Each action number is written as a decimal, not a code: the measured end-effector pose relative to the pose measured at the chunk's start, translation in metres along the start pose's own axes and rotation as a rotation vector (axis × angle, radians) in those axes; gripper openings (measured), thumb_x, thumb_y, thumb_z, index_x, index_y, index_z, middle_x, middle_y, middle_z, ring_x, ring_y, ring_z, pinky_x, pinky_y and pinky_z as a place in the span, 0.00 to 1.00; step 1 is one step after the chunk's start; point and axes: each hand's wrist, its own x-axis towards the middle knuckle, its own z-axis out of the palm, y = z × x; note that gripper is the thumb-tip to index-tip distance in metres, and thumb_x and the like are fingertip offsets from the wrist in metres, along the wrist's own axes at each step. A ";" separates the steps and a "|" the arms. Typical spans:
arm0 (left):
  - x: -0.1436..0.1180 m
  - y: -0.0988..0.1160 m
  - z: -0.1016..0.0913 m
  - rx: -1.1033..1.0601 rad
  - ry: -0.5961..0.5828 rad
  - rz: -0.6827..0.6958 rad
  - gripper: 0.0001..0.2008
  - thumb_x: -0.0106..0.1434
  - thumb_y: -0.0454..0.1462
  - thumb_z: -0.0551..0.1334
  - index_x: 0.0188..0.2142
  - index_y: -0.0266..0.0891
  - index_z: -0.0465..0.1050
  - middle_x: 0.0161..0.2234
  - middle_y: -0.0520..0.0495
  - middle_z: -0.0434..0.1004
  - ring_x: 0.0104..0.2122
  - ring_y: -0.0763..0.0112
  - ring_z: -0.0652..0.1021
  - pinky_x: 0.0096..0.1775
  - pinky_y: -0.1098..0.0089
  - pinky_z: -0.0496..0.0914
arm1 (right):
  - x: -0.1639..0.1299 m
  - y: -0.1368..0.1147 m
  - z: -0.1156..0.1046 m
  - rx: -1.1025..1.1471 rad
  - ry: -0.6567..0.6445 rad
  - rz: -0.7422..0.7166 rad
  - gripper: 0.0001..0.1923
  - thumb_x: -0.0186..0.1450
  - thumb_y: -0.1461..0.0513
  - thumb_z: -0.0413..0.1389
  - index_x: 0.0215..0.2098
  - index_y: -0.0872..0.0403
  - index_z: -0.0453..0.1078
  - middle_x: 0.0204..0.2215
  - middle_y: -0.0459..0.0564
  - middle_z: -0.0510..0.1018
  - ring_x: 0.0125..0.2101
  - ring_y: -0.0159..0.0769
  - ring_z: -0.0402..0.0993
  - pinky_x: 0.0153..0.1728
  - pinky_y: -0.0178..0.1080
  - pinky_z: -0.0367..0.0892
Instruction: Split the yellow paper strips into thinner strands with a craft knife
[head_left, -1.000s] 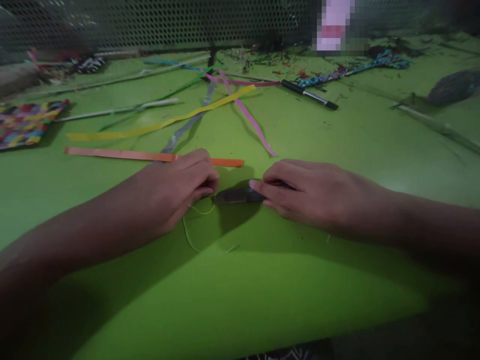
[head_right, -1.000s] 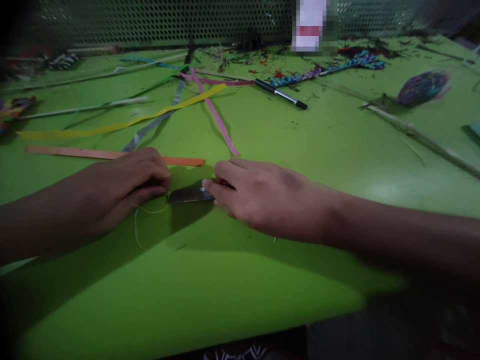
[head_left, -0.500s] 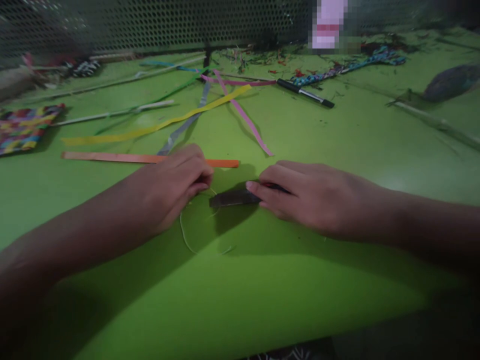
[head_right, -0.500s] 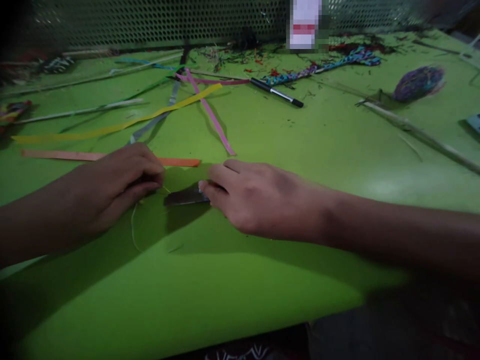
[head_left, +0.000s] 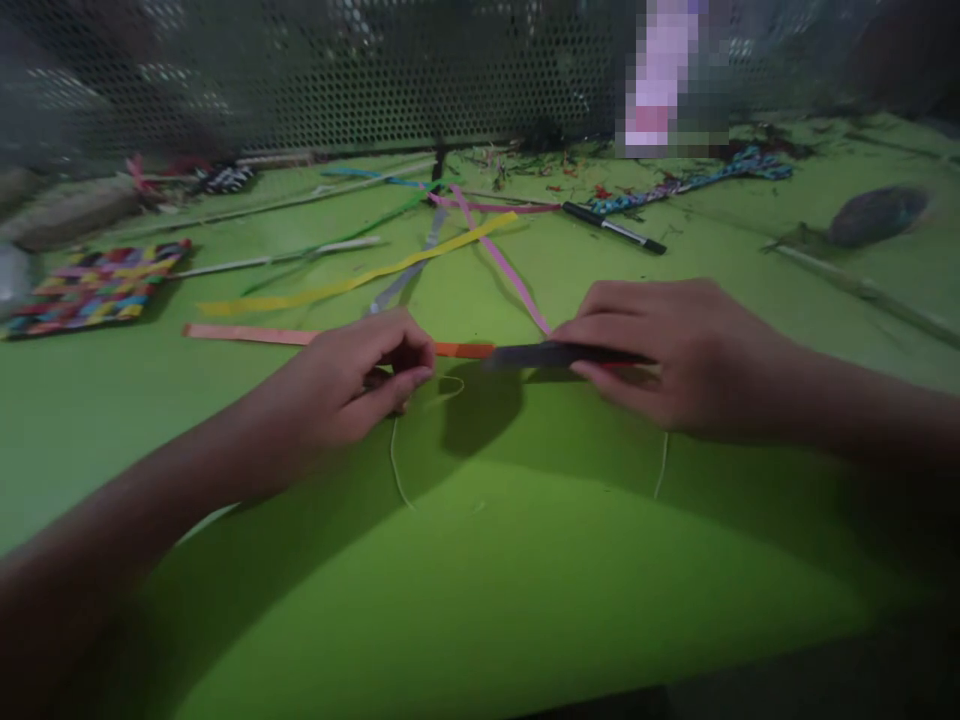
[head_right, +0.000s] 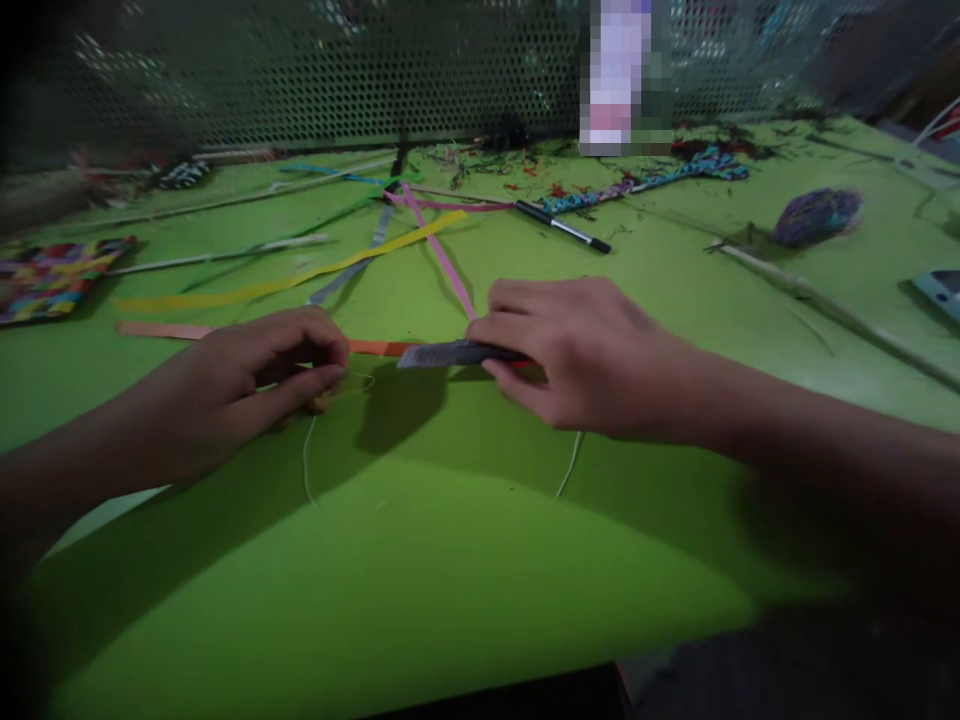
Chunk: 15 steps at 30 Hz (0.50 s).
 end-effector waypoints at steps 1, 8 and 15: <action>0.000 0.000 0.001 -0.047 0.012 -0.029 0.04 0.67 0.37 0.56 0.37 0.41 0.68 0.29 0.50 0.72 0.26 0.69 0.72 0.26 0.70 0.65 | 0.000 0.005 -0.003 0.006 -0.017 0.018 0.13 0.68 0.62 0.53 0.47 0.55 0.76 0.36 0.52 0.77 0.31 0.32 0.68 0.29 0.36 0.58; -0.002 0.012 0.004 0.055 0.196 0.162 0.03 0.67 0.33 0.56 0.35 0.40 0.66 0.34 0.48 0.71 0.29 0.71 0.72 0.30 0.70 0.69 | 0.016 -0.002 -0.020 0.152 -0.050 0.051 0.10 0.65 0.61 0.57 0.41 0.56 0.77 0.39 0.54 0.76 0.39 0.37 0.70 0.39 0.39 0.63; -0.007 0.021 0.001 0.383 0.388 0.417 0.03 0.68 0.32 0.55 0.38 0.39 0.66 0.34 0.46 0.71 0.28 0.70 0.71 0.28 0.69 0.67 | 0.049 -0.063 -0.010 0.593 0.118 0.278 0.10 0.65 0.61 0.57 0.41 0.60 0.72 0.26 0.46 0.74 0.25 0.26 0.66 0.28 0.31 0.59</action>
